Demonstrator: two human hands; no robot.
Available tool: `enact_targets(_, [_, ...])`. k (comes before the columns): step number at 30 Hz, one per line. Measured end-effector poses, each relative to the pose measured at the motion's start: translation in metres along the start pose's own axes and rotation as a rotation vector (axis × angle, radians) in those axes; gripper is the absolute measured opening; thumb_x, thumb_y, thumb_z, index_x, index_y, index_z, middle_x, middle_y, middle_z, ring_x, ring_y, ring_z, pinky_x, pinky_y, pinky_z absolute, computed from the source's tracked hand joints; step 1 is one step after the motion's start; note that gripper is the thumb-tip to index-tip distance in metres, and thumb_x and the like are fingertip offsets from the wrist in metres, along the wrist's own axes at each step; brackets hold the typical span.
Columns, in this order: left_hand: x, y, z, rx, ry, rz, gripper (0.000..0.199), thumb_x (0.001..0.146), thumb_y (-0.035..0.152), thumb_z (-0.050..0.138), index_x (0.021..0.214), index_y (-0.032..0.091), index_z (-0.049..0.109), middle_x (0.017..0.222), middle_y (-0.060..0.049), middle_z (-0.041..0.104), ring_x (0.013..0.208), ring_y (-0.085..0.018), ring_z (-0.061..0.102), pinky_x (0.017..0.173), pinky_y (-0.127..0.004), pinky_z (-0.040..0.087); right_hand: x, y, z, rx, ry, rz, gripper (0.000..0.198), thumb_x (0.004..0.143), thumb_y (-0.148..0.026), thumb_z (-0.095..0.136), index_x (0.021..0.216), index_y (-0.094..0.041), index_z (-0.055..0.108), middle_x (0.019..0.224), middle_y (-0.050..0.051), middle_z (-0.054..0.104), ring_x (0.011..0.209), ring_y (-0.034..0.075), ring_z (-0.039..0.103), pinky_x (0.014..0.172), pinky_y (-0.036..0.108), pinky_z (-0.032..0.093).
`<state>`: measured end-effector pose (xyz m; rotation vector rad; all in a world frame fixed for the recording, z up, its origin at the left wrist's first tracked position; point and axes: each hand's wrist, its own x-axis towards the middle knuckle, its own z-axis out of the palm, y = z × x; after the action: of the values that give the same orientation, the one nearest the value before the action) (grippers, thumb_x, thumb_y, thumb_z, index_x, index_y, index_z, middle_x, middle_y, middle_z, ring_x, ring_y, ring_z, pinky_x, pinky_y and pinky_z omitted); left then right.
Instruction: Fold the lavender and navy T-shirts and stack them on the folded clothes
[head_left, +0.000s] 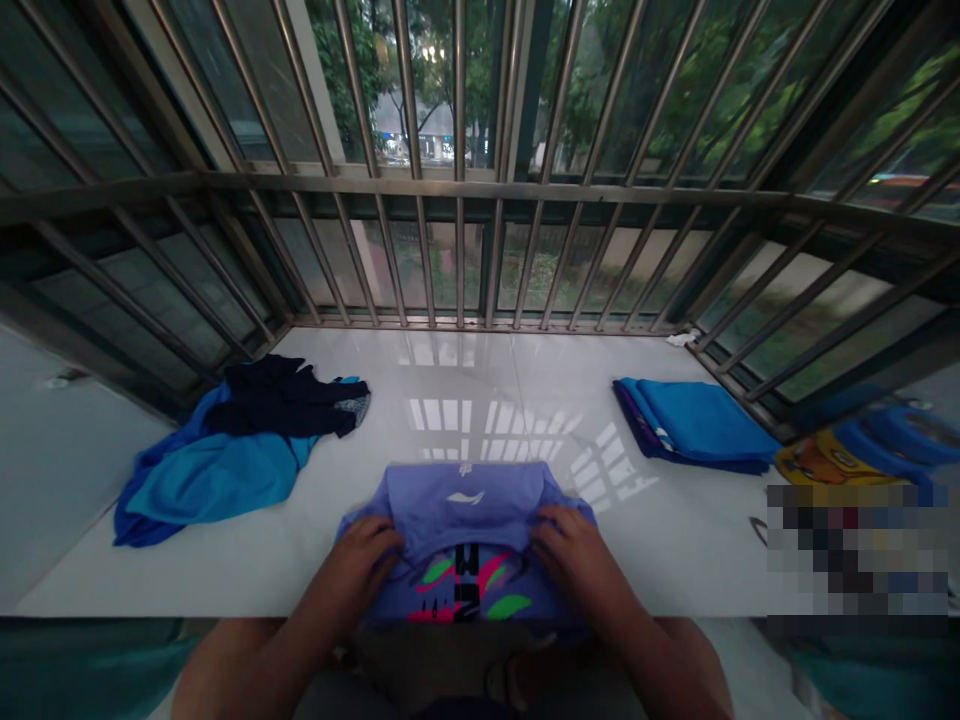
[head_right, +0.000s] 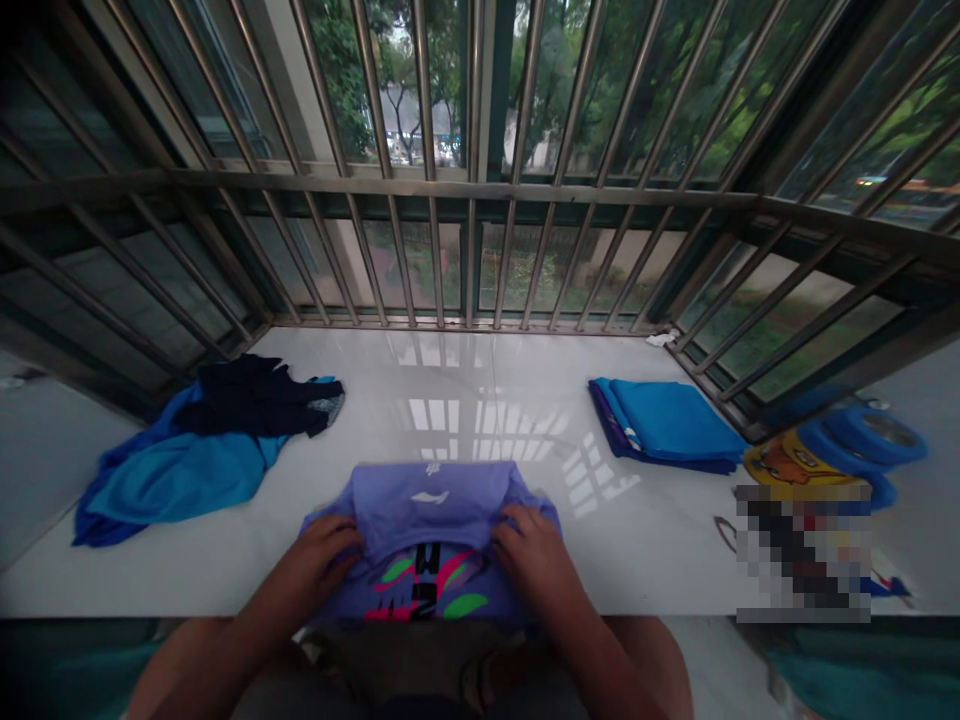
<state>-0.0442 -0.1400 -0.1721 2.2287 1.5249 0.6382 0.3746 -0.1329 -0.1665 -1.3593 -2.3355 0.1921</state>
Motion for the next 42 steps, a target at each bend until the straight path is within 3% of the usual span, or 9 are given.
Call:
enact_targets(3, [-0.014,0.006,0.013,0.149,0.15,0.028,0.037,0.099,0.019,0.05,0.122,0.026,0.079,0.13,-0.012,0.078,0.122,-0.031,0.074,0.106,-0.048,0.063,-0.024,-0.015,0.02,-0.138,0.042,0.044,0.021,0.101,-0.02,0.063,0.113,-0.028,0.077,0.132,0.009,0.075,0.122,0.031,0.069,0.104,0.05,0.058])
enact_targets(6, [0.001,0.017,0.024,0.227,0.193,0.029,0.041,0.107,0.024,0.045,0.139,0.023,0.071,0.148,-0.013,0.071,0.139,-0.03,0.067,0.12,-0.053,0.055,-0.015,-0.033,0.028,-0.144,0.107,0.055,0.027,0.105,-0.022,0.058,0.124,-0.027,0.077,0.139,0.011,0.074,0.133,0.031,0.065,0.115,0.053,0.052])
enact_targets(11, [0.044,0.018,0.054,0.375,0.024,0.016,0.063,0.11,0.047,0.049,0.164,0.016,0.051,0.172,-0.017,0.049,0.16,-0.037,0.046,0.129,-0.063,0.043,0.03,-0.046,0.039,-0.134,-0.142,0.188,0.058,0.106,-0.041,0.063,0.163,-0.033,0.055,0.177,0.009,0.043,0.165,0.04,0.034,0.132,0.067,0.027])
enact_targets(14, [0.067,0.009,0.07,0.422,-0.048,-0.001,0.069,0.11,0.052,0.048,0.168,0.016,0.045,0.177,-0.016,0.04,0.165,-0.037,0.037,0.133,-0.064,0.035,0.053,-0.035,0.047,-0.125,-0.273,0.286,0.07,0.107,-0.057,0.057,0.172,-0.035,0.041,0.184,0.007,0.025,0.17,0.042,0.019,0.135,0.071,0.014])
enact_targets(17, [0.094,0.001,0.073,0.433,-0.043,-0.01,0.069,0.111,0.052,0.044,0.171,0.017,0.041,0.179,-0.015,0.037,0.167,-0.035,0.032,0.136,-0.062,0.027,0.071,-0.017,0.05,-0.123,-0.298,0.295,0.071,0.109,-0.062,0.049,0.173,-0.036,0.036,0.185,0.005,0.02,0.172,0.039,0.013,0.136,0.067,0.008])
enact_targets(27, [0.21,-0.015,0.054,0.378,-0.13,-0.028,0.069,0.111,0.051,0.04,0.172,0.018,0.038,0.181,-0.016,0.032,0.17,-0.034,0.026,0.138,-0.059,0.018,0.162,0.041,0.045,-0.143,-0.323,0.286,0.073,0.111,-0.069,0.035,0.175,-0.034,0.031,0.186,0.005,0.018,0.172,0.036,0.012,0.136,0.064,0.008])
enact_targets(35, [0.256,-0.019,0.052,0.383,-0.149,-0.061,0.069,0.111,0.052,0.041,0.17,0.017,0.041,0.18,-0.017,0.035,0.169,-0.034,0.028,0.138,-0.058,0.019,0.203,0.065,0.045,-0.16,-0.337,0.273,0.073,0.112,-0.068,0.034,0.175,-0.032,0.031,0.186,0.007,0.019,0.171,0.037,0.013,0.135,0.064,0.008])
enact_targets(39, [0.273,-0.023,0.044,0.388,-0.131,-0.088,0.058,0.114,0.044,0.039,0.163,0.018,0.052,0.176,-0.018,0.044,0.164,-0.033,0.038,0.134,-0.055,0.029,0.215,0.074,0.035,-0.175,-0.311,0.285,0.061,0.115,-0.059,0.03,0.168,-0.032,0.045,0.181,0.008,0.036,0.166,0.034,0.03,0.133,0.061,0.02])
enact_targets(42, [0.291,-0.036,0.027,0.416,-0.11,-0.134,0.051,0.111,0.03,0.044,0.159,0.015,0.055,0.168,-0.021,0.053,0.156,-0.032,0.05,0.129,-0.049,0.037,0.228,0.091,0.02,-0.208,-0.258,0.329,0.055,0.117,-0.043,0.028,0.164,-0.023,0.05,0.172,0.015,0.048,0.156,0.03,0.044,0.131,0.051,0.03])
